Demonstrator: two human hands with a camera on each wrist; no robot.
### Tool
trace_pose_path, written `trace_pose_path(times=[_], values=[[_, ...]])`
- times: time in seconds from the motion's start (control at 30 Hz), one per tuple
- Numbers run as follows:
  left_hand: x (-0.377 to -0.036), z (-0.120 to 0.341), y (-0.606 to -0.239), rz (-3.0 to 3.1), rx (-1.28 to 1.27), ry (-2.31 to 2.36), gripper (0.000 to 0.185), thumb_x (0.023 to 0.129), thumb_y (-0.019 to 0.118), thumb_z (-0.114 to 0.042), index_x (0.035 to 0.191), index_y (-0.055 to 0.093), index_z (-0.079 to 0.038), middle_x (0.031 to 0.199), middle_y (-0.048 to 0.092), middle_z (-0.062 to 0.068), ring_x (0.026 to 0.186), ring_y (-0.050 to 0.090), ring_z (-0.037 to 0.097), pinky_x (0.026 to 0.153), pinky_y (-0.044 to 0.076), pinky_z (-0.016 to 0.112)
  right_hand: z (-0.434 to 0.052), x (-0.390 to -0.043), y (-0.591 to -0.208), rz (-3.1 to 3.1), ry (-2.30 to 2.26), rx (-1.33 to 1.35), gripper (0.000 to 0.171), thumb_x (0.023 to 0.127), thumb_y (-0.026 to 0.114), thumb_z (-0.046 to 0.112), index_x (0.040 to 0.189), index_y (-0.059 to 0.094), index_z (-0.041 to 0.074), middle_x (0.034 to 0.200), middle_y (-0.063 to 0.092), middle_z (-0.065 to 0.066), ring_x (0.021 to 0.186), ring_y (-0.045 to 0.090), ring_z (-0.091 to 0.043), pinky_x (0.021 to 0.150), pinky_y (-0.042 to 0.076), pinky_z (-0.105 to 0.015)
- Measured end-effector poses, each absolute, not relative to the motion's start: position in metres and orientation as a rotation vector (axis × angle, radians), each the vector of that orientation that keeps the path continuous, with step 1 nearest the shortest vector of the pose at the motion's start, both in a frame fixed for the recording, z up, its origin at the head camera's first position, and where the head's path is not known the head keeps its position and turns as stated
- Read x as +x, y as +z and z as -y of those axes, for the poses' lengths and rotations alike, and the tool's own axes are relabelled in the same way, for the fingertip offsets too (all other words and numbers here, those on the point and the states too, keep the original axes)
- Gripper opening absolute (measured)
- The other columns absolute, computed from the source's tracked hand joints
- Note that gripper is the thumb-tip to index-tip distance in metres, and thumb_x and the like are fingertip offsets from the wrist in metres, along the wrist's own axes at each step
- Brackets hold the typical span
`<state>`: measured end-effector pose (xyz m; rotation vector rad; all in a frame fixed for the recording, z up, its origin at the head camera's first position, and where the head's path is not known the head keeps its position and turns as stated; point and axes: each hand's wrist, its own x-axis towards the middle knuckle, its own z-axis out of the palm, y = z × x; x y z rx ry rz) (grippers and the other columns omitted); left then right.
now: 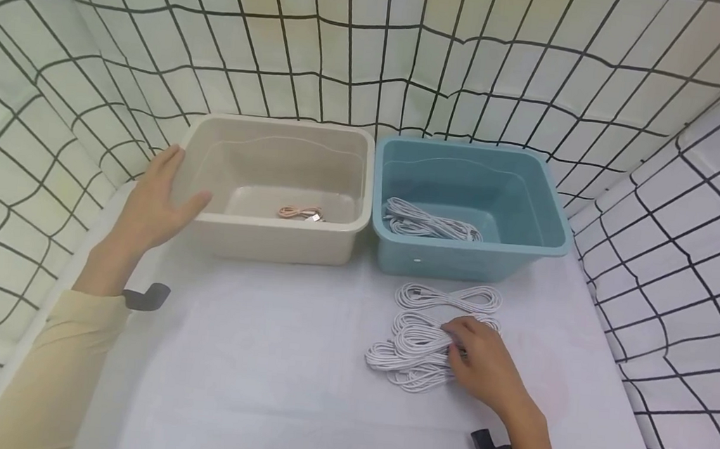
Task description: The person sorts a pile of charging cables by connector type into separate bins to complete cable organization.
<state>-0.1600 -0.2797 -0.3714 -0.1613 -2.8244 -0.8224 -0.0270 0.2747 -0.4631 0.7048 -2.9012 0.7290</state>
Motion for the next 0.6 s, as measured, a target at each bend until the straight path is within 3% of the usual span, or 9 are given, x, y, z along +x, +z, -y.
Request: trace_pose_path(times=[0.6], values=[[-0.1602,0.2792,-0.3698,2.832,-0.165,-0.831,0.093,0.100,0.058,-0.049,0.169,0.017,-0.002,0.176,0.015,0.019,0.151,0.032,0.054,0.115,0.030,0.076,-0.2737,-0.0237,-0.4591,2.930,0.681,0.701,0.034,0.087,0.085,0.007,0.120,0.077,0.003,0.107,0.072,-0.006,0.098,0.069,-0.026,0.087,0.055,-0.053]])
